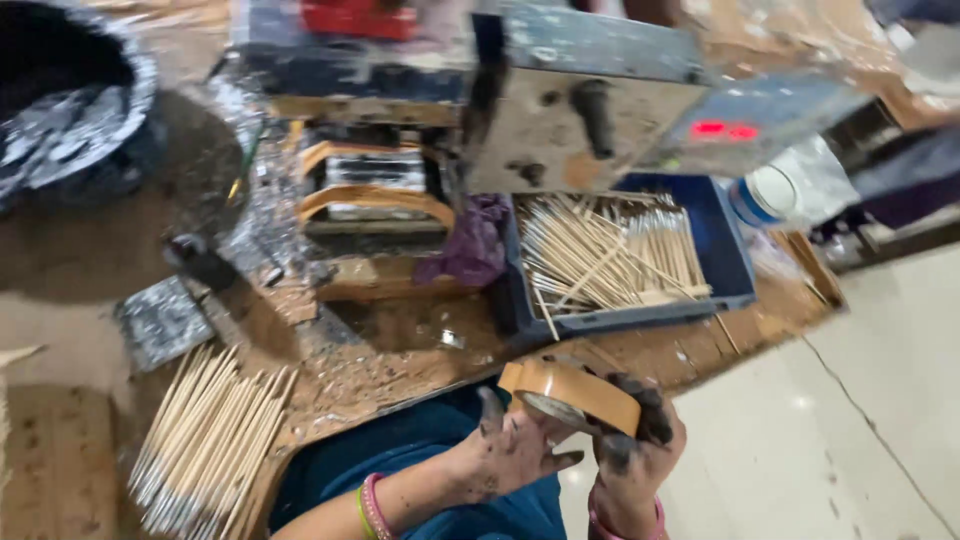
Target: The person applies a dark, viscous substance to the tips of thin wooden sticks. They use a small tool to scoop the substance from a bowl and spread it onto the sticks, which are held in their hand. The person also uses a machine to process a bundle of sticks and places them into a container.
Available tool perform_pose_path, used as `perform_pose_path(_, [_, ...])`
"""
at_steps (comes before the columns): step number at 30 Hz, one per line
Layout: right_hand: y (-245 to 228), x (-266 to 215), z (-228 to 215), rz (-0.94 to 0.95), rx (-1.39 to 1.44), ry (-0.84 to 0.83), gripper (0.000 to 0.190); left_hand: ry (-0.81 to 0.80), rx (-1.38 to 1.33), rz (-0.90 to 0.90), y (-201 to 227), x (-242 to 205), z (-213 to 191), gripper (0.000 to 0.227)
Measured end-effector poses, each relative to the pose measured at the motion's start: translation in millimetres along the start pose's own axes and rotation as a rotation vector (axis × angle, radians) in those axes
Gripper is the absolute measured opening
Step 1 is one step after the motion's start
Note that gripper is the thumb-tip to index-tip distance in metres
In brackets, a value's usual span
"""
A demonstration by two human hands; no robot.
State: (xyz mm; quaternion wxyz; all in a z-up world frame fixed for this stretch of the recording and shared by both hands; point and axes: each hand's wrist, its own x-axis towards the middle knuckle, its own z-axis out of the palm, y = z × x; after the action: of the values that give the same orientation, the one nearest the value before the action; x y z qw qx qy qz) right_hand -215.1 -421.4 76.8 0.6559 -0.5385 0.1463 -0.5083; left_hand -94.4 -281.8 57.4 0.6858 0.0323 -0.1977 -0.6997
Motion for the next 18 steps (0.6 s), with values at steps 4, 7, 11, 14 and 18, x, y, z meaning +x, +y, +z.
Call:
perform_pose_path(4, [22,20,20,-0.114,-0.070,-0.236,0.037,0.379,0.106,0.323,60,-20,41,0.051])
perform_pose_path(7, [34,53,53,-0.211,-0.210,-0.400,0.014,0.539,0.575,0.528,73,-47,-14,0.039])
perform_pose_path(11, [70,87,93,-0.147,-0.042,-0.362,0.016,0.607,0.676,0.771,131,-48,-8,0.032])
perform_pose_path(14, [106,130,96,-0.230,-0.208,-0.183,0.038,0.568,0.425,0.816,191,-48,4,0.028])
perform_pose_path(18, [177,190,84,-0.002,-0.082,-0.135,0.024,0.792,0.319,0.824,255,-33,-21,0.026])
